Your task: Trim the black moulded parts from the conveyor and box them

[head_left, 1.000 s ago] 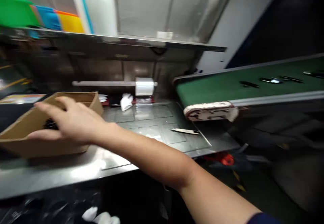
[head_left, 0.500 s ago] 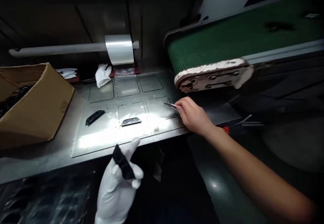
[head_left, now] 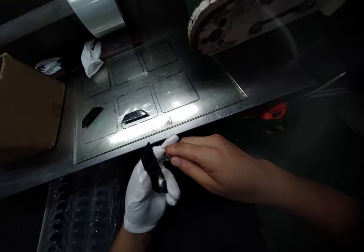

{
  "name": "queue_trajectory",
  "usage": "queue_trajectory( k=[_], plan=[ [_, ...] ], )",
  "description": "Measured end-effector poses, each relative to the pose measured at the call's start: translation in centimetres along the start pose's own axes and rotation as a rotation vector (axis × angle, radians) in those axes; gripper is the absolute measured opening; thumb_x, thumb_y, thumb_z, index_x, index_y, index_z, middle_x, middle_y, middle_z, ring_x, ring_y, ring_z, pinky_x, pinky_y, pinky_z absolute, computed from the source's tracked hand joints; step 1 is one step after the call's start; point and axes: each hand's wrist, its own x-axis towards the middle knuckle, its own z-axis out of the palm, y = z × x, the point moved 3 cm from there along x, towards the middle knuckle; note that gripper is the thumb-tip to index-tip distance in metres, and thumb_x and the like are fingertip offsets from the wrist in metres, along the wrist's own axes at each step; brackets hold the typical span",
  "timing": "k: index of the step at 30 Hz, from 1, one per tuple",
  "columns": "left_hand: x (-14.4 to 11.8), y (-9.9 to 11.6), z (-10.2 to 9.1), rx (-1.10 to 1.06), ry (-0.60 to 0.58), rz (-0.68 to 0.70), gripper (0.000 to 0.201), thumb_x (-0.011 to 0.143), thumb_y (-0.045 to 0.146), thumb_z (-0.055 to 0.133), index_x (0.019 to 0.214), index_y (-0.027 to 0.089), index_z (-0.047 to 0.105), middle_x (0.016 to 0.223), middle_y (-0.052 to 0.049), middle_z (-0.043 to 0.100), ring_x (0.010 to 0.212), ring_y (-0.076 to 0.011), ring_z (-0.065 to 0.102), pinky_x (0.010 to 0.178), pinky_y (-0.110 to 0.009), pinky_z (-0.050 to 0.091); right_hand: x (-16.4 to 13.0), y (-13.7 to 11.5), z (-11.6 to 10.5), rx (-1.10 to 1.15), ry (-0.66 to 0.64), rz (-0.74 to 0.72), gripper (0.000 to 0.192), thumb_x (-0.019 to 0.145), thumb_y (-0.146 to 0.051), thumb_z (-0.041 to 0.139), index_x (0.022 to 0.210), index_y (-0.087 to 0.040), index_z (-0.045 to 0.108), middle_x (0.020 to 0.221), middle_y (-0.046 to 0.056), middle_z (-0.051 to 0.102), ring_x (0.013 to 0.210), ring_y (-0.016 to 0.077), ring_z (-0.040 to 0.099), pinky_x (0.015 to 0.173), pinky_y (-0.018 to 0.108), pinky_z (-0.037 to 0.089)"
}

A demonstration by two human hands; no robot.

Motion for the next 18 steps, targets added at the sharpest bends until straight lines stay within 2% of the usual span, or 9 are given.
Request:
queue_trajectory(
  k=[6,12,14,18],
  plan=[
    [-0.2,-0.2,-0.3,0.027,-0.014,-0.031,0.041,0.099,0.053,0.062,0.129,0.028,0.074,0.150,-0.010,0.063,0.054,-0.0039,0.067,0.046,-0.015,0.050,-0.6,-0.1,-0.1,-0.041,-0.004,-0.002,0.029,0.109,-0.028,0.051,0.121,-0.016,0.074,0.103,0.002,0.076,0.088,0.0123,0.070,0.076,0.023,0.053],
    [-0.3,-0.1,-0.3,0.011,-0.086,-0.030,0.040,0.101,0.050,0.060,0.131,0.026,0.073,0.153,-0.012,0.060,0.051,-0.0033,0.066,0.045,-0.014,0.052,-0.7,-0.4,-0.2,-0.102,-0.031,-0.049,0.026,0.108,-0.028,0.053,0.120,-0.018,0.074,0.105,0.002,0.077,0.079,0.0104,0.067,0.067,0.023,0.048],
    [-0.3,0.2,-0.3,0.003,-0.098,-0.026,0.041,0.101,0.051,0.061,0.131,0.026,0.073,0.148,-0.012,0.065,0.050,-0.0029,0.065,0.045,-0.014,0.051,-0.6,-0.6,-0.1,-0.122,-0.028,-0.050,0.026,0.108,-0.029,0.053,0.121,-0.018,0.074,0.103,0.002,0.077,0.077,0.0107,0.067,0.065,0.024,0.047],
    [-0.4,0.6,-0.5,0.005,-0.110,-0.037,0.042,0.099,0.053,0.064,0.130,0.028,0.074,0.120,-0.011,0.079,0.048,-0.0042,0.062,0.043,-0.013,0.047,-0.4,-1.0,0.1,-0.142,0.001,-0.042,0.028,0.108,-0.029,0.053,0.125,-0.019,0.073,0.100,0.001,0.076,0.079,0.0111,0.068,0.068,0.023,0.049]
  ],
)
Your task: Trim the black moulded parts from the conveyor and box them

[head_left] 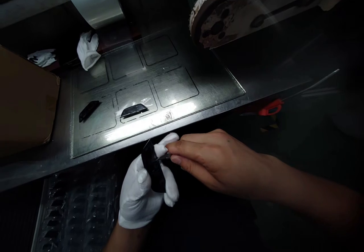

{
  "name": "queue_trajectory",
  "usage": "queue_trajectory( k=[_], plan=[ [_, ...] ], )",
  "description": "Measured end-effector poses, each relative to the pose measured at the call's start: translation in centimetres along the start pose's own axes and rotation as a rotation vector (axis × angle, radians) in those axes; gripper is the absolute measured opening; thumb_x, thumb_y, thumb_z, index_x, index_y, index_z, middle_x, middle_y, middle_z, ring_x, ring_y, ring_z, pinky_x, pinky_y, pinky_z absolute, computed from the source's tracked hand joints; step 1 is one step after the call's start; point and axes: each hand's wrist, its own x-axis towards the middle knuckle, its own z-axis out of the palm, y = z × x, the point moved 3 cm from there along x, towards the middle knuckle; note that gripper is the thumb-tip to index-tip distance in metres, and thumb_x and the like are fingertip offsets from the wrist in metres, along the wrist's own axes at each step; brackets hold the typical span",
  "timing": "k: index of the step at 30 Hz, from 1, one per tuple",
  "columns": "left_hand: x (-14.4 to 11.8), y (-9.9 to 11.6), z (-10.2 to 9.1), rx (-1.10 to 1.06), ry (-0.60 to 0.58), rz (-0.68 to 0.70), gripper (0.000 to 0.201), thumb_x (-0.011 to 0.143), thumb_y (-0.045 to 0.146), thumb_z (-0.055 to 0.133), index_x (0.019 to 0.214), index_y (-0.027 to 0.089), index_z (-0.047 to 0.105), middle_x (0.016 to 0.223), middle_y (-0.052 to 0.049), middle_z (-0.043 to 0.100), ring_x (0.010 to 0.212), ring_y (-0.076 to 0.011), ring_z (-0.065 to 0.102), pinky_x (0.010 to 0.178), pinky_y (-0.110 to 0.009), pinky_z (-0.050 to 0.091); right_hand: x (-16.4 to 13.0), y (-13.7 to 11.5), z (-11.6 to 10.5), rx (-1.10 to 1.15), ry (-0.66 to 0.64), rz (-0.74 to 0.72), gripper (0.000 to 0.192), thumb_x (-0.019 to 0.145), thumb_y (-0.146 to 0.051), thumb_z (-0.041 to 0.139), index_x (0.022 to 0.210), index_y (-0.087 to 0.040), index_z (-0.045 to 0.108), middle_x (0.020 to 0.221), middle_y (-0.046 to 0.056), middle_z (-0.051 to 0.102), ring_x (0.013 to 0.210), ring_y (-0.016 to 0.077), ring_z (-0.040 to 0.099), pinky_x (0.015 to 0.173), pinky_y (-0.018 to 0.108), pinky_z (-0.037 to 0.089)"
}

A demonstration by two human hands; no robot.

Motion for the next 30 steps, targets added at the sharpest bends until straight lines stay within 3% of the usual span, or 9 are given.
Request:
queue_trajectory(
  k=[4,13,25,30],
  plan=[
    [-0.4,0.0,-0.2,0.012,-0.002,0.009,0.042,0.100,0.052,0.060,0.131,0.027,0.074,0.119,-0.013,0.078,0.046,-0.0052,0.062,0.042,-0.015,0.047,0.0,-0.2,0.2,-0.029,-0.014,-0.032,0.028,0.108,-0.029,0.052,0.124,-0.018,0.073,0.095,0.001,0.075,0.075,0.0112,0.066,0.064,0.024,0.047],
    [-0.6,-0.2,0.3,-0.029,0.006,0.063,0.043,0.103,0.050,0.056,0.130,0.022,0.074,0.152,-0.015,0.060,0.048,-0.0023,0.063,0.038,-0.014,0.046,-0.5,-0.3,0.1,-0.027,-0.079,-0.065,0.027,0.108,-0.028,0.052,0.124,-0.019,0.072,0.090,-0.001,0.071,0.071,0.0099,0.060,0.061,0.025,0.042],
    [-1.3,-0.7,0.8,-0.093,-0.006,0.028,0.042,0.102,0.050,0.058,0.131,0.023,0.073,0.135,-0.011,0.073,0.050,-0.0023,0.063,0.045,-0.013,0.048,-1.3,-0.8,0.3,0.037,-0.066,-0.009,0.026,0.109,-0.029,0.052,0.122,-0.020,0.072,0.095,-0.001,0.073,0.073,0.0086,0.063,0.062,0.022,0.044],
    [-1.2,-0.4,0.7,-0.029,0.050,0.032,0.038,0.101,0.050,0.060,0.125,0.025,0.077,0.142,-0.012,0.068,0.046,-0.0021,0.060,0.040,-0.016,0.045,-1.3,-1.0,0.6,0.026,-0.051,0.045,0.026,0.108,-0.030,0.051,0.120,-0.020,0.073,0.092,0.000,0.072,0.071,0.0097,0.063,0.060,0.022,0.045]
  ],
)
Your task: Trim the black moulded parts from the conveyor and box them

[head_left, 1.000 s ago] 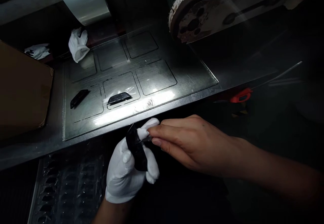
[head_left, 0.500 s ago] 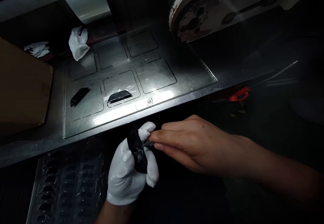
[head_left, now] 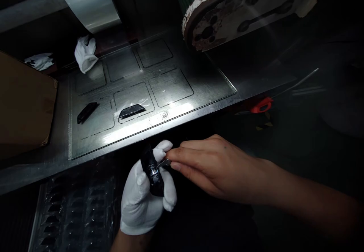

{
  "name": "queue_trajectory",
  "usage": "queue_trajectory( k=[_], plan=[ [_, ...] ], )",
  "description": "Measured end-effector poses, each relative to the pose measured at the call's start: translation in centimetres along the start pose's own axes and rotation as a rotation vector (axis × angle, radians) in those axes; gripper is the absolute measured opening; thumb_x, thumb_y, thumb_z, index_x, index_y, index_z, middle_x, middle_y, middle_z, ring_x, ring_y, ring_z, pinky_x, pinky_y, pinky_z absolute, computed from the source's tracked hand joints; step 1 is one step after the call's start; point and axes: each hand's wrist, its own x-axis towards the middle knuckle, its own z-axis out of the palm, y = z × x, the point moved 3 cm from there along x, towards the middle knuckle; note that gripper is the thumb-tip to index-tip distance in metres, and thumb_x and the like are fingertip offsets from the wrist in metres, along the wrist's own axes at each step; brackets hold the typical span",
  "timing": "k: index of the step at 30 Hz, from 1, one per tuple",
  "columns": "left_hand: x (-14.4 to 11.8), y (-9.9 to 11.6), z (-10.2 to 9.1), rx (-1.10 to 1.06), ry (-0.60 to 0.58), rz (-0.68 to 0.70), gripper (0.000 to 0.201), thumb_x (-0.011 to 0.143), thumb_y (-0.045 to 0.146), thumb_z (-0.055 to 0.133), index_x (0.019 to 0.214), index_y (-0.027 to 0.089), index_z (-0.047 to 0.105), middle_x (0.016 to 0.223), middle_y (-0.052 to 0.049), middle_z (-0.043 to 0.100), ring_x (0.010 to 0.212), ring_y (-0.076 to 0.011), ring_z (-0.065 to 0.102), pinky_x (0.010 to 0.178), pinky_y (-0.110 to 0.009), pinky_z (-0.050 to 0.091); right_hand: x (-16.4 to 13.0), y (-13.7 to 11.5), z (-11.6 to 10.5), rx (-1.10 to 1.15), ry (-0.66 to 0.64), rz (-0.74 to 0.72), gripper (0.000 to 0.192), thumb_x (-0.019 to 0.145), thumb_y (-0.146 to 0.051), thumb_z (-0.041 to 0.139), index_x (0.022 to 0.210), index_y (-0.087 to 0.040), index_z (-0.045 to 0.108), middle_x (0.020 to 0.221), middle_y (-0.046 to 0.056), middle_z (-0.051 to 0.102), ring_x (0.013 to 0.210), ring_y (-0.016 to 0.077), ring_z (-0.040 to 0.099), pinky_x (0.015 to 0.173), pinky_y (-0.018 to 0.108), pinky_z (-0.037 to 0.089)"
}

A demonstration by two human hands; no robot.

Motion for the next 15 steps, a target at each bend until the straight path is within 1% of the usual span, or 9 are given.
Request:
queue_trajectory(
  k=[3,8,11,15],
  plan=[
    [0.05,0.18,-0.03,0.020,-0.001,0.031,0.039,0.101,0.049,0.060,0.125,0.023,0.077,0.144,-0.013,0.067,0.046,-0.0020,0.059,0.038,-0.016,0.044,-0.02,-0.16,0.11,-0.035,0.003,0.006,0.027,0.109,-0.030,0.050,0.122,-0.020,0.072,0.093,0.001,0.073,0.071,0.0102,0.064,0.061,0.023,0.045],
    [0.03,-0.02,-0.05,0.018,-0.021,0.003,0.040,0.101,0.050,0.060,0.127,0.025,0.077,0.133,-0.014,0.073,0.043,-0.0028,0.057,0.036,-0.016,0.042,-0.15,-0.32,0.10,-0.084,-0.029,-0.008,0.029,0.109,-0.030,0.049,0.125,-0.020,0.071,0.091,0.000,0.072,0.067,0.0094,0.060,0.059,0.024,0.042],
    [0.01,-0.06,0.04,0.007,-0.038,0.017,0.041,0.101,0.050,0.059,0.128,0.023,0.076,0.129,-0.013,0.075,0.043,-0.0032,0.058,0.037,-0.015,0.042,-0.23,-0.39,0.04,-0.082,-0.049,-0.017,0.030,0.110,-0.030,0.048,0.124,-0.020,0.072,0.092,-0.001,0.071,0.067,0.0088,0.058,0.058,0.025,0.040],
    [-0.07,-0.14,0.19,-0.032,-0.045,0.016,0.043,0.102,0.050,0.059,0.129,0.021,0.075,0.126,-0.011,0.076,0.045,-0.0026,0.058,0.039,-0.014,0.045,-0.30,-0.36,-0.02,-0.077,-0.054,-0.009,0.030,0.110,-0.030,0.048,0.125,-0.019,0.071,0.091,-0.001,0.070,0.068,0.0093,0.059,0.059,0.025,0.041]
  ],
)
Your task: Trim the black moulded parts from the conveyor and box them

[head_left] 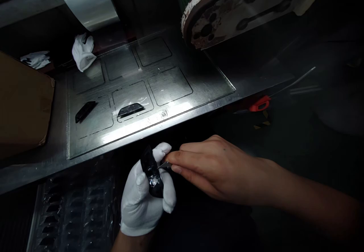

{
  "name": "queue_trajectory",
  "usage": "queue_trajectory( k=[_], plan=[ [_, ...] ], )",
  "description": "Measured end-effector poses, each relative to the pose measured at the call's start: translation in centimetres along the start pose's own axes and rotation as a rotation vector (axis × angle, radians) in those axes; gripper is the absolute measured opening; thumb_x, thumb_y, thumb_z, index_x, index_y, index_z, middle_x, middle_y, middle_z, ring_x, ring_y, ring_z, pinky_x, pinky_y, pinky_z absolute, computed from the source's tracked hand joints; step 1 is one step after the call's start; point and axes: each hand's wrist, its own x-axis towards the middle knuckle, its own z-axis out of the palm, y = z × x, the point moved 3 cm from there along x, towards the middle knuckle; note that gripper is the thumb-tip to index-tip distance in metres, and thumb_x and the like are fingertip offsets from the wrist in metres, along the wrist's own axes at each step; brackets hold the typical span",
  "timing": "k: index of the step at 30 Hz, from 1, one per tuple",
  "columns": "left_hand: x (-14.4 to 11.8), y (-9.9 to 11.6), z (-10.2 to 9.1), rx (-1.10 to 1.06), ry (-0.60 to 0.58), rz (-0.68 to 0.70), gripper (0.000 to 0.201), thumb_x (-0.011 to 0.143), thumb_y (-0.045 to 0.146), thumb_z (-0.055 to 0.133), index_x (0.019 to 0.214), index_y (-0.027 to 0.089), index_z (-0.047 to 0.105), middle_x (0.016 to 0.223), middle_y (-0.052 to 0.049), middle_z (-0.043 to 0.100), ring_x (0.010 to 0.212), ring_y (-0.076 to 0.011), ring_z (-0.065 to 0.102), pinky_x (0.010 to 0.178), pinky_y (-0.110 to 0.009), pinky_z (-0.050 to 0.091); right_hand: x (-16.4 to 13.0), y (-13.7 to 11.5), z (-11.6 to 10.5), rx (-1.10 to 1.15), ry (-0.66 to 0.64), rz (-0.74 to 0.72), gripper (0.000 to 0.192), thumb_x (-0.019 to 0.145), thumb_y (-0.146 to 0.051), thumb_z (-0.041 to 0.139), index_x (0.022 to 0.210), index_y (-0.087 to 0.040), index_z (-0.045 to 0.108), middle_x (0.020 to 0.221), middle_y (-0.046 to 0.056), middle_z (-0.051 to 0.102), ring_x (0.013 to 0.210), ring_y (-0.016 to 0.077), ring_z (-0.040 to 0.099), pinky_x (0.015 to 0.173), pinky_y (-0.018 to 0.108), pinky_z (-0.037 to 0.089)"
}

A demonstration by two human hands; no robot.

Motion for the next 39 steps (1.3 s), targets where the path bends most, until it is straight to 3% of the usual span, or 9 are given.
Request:
queue_trajectory(
  k=[5,9,11,21,31,33,35,37,39],
  plan=[
    [-0.2,-0.3,0.2,-0.038,-0.012,-0.018,0.043,0.101,0.050,0.059,0.129,0.021,0.075,0.092,-0.007,0.079,0.042,-0.0044,0.056,0.041,-0.013,0.046,-0.2,0.1,0.1,0.014,0.013,-0.007,0.029,0.109,-0.029,0.048,0.125,-0.020,0.071,0.094,0.000,0.073,0.069,0.0095,0.062,0.060,0.026,0.042],
    [-0.3,-0.6,-0.2,-0.052,0.079,-0.046,0.038,0.099,0.047,0.064,0.124,0.022,0.077,0.130,-0.012,0.074,0.046,-0.0031,0.061,0.042,-0.012,0.051,-0.7,-0.1,0.5,0.026,0.010,-0.036,0.028,0.109,-0.028,0.051,0.125,-0.020,0.072,0.098,0.001,0.077,0.073,0.0102,0.067,0.061,0.025,0.044],
    [-0.4,-0.7,-0.4,-0.077,0.120,-0.066,0.036,0.098,0.048,0.066,0.122,0.024,0.078,0.138,-0.012,0.071,0.047,-0.0027,0.063,0.044,-0.012,0.053,-0.9,-0.3,0.7,0.022,0.026,-0.054,0.028,0.108,-0.027,0.053,0.127,-0.020,0.071,0.101,0.001,0.079,0.077,0.0107,0.070,0.063,0.026,0.046],
    [-0.2,-0.5,-0.1,-0.053,0.050,0.029,0.045,0.100,0.054,0.059,0.125,0.021,0.076,0.151,-0.015,0.061,0.043,0.0001,0.057,0.037,-0.012,0.048,-0.5,-0.1,-0.2,0.031,0.094,0.009,0.029,0.109,-0.032,0.051,0.128,-0.021,0.070,0.097,0.001,0.076,0.075,0.0110,0.068,0.064,0.024,0.048],
    [0.0,-0.5,-0.2,-0.030,0.061,-0.020,0.042,0.101,0.053,0.059,0.125,0.024,0.076,0.150,-0.015,0.062,0.042,-0.0006,0.053,0.034,-0.015,0.040,-0.4,-0.4,-0.3,-0.034,-0.052,-0.008,0.027,0.108,-0.031,0.051,0.120,-0.024,0.074,0.093,-0.002,0.077,0.072,0.0116,0.068,0.063,0.028,0.045],
    [0.0,-0.5,-0.3,-0.028,0.065,-0.027,0.042,0.100,0.054,0.059,0.125,0.025,0.076,0.139,-0.013,0.070,0.041,-0.0009,0.051,0.035,-0.016,0.038,-0.6,-0.2,-1.1,0.024,-0.026,-0.038,0.026,0.107,-0.029,0.054,0.124,-0.024,0.073,0.097,-0.001,0.078,0.077,0.0116,0.069,0.066,0.027,0.048],
    [-0.1,-0.5,-0.3,-0.005,0.064,-0.054,0.043,0.100,0.055,0.058,0.127,0.026,0.075,0.104,-0.009,0.081,0.042,-0.0039,0.051,0.038,-0.017,0.038,-0.6,0.3,-2.4,0.059,0.055,-0.039,0.030,0.107,-0.027,0.054,0.132,-0.022,0.070,0.101,0.002,0.077,0.085,0.0124,0.069,0.073,0.025,0.051],
    [-0.3,-0.4,-0.4,0.043,0.070,-0.072,0.043,0.101,0.054,0.057,0.128,0.025,0.074,0.072,-0.004,0.074,0.044,-0.0081,0.053,0.043,-0.019,0.041,-0.3,0.6,-3.5,0.020,0.116,-0.030,0.034,0.107,-0.026,0.053,0.138,-0.021,0.067,0.105,0.005,0.075,0.091,0.0146,0.068,0.078,0.027,0.052],
    [-0.5,-0.2,-0.3,0.101,0.085,-0.072,0.040,0.101,0.052,0.059,0.127,0.025,0.073,0.075,-0.005,0.075,0.047,-0.0096,0.056,0.045,-0.020,0.043,0.3,0.7,-4.1,-0.081,0.115,-0.040,0.036,0.107,-0.027,0.052,0.140,-0.023,0.067,0.105,0.006,0.073,0.092,0.0174,0.066,0.079,0.031,0.051]
  ],
)
